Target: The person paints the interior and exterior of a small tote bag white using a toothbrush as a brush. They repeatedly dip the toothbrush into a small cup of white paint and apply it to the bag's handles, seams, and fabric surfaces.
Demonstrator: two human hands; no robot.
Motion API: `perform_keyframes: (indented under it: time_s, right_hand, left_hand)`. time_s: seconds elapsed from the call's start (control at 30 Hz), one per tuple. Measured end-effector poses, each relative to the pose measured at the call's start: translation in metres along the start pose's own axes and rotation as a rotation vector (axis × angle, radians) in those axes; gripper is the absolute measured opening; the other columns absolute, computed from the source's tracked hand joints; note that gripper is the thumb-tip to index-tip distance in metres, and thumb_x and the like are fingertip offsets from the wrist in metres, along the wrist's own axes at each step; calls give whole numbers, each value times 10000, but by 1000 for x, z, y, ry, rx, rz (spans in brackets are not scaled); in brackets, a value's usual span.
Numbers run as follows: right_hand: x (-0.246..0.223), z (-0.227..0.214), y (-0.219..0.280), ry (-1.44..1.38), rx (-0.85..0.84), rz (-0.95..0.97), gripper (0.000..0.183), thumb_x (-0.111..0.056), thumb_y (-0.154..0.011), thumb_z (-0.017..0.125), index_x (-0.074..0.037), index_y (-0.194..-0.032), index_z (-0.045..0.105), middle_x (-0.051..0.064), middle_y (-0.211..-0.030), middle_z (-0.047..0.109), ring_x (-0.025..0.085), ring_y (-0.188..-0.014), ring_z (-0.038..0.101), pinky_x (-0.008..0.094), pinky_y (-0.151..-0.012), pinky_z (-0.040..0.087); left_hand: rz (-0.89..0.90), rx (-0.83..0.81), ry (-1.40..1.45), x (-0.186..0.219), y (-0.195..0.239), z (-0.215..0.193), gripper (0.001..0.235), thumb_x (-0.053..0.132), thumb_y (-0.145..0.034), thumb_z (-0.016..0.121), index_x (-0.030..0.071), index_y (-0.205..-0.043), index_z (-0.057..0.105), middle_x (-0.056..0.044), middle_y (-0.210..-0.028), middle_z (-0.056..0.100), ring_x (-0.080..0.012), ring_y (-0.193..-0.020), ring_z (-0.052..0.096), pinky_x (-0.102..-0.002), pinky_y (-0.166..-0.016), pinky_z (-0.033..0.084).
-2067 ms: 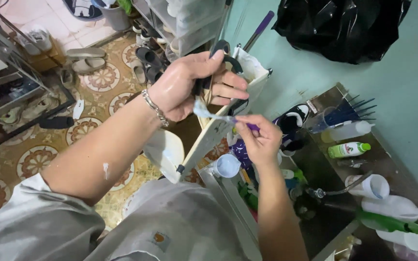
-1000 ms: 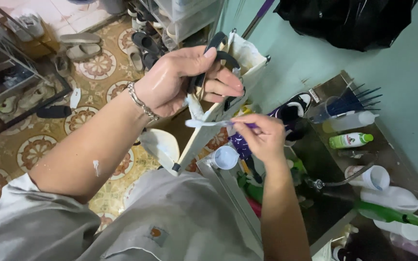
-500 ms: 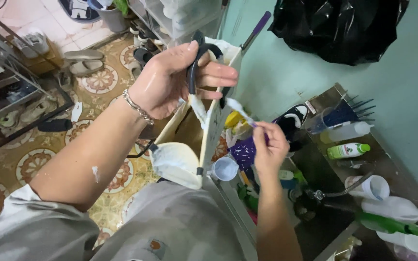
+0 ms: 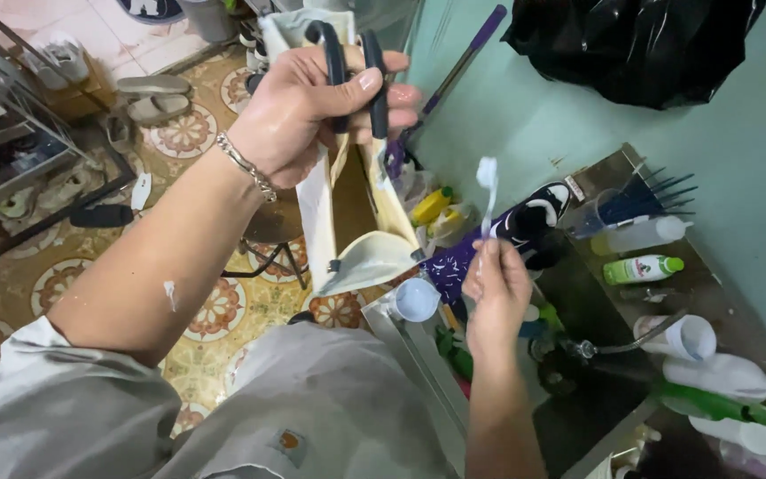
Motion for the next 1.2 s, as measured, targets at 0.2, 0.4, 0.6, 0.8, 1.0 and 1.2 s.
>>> perform_keyframes:
  time_s: [0.2, 0.4, 0.6, 0.8, 1.0, 1.2]
  right_hand:
    - [-36, 38, -2, 115, -76, -2, 184, -253, -1275, 731, -105, -1173, 773, -72, -798, 490, 57, -687, 385, 248, -597, 312]
    - [-96, 99, -30, 295, -192, -95, 495, -212, -1177, 825, -267, -975, 377, -61, -884, 407, 134, -792, 391, 323, -783, 409]
    - [-139, 189, -66, 622, -455, -295, 559, -258, -1004, 1008, -37, -1405, 687, 171, -1458, 875, 291, -1315, 908, 371, -1086, 806]
    - [-116, 140, -77, 511, -167, -209, 480, 49, -1154, 852, -209, -1006, 475, -45, -924, 632, 110, -812, 780, 361, -1006, 922]
    - [1, 72, -67, 150, -40, 262, 473, -2, -1070, 941, -148, -1056, 491, 159, -1057, 828, 301, -839, 912, 413, -775, 834]
    - [121, 33, -37, 144, -94, 413, 236, -95, -1110, 895, -121, -1128, 662, 144, -1062, 900, 226, -844, 858, 351, -739, 681]
  left_hand:
    - [29, 142, -42, 3, -1, -15, 350, 87, -1113, 845, -52, -1431, 800, -250, -1325, 930, -302, -1098, 950, -411, -969, 848]
    - [142, 136, -251, -2, -3, -15, 218, 122, -1112, 928, 73, -938, 806, -216, -1229, 903, -231, -1268, 981, -176, -447, 670]
    - [154, 153, -604, 9, 8, -7, 394, 244, -1187, 926, 70, -867, 778, -9, -756, 686, -151, -549, 784, -217, -461, 699]
    - [200, 145, -766, 24, 20, -23, 365, 348, -1266, 698, 12, -1261, 841, -120, -1114, 988, -150, -975, 1004, -200, -520, 733]
    - [278, 62, -751, 28, 32, -22, 508, 483, -1336, 546, 38, -1261, 779, -59, -913, 846, -122, -649, 711, -243, -502, 563]
    - [164, 13, -585, 17, 25, -34, 501, 447, -1361, 516, -7, -1193, 644, -115, -735, 564, -255, -664, 811, -335, -573, 689]
Point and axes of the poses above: each hand's wrist, its own y-axis away from the middle knuckle, its own z-axis out of the palm, x = y × z, the point moved 7 cm from there along -y, towards the middle knuckle
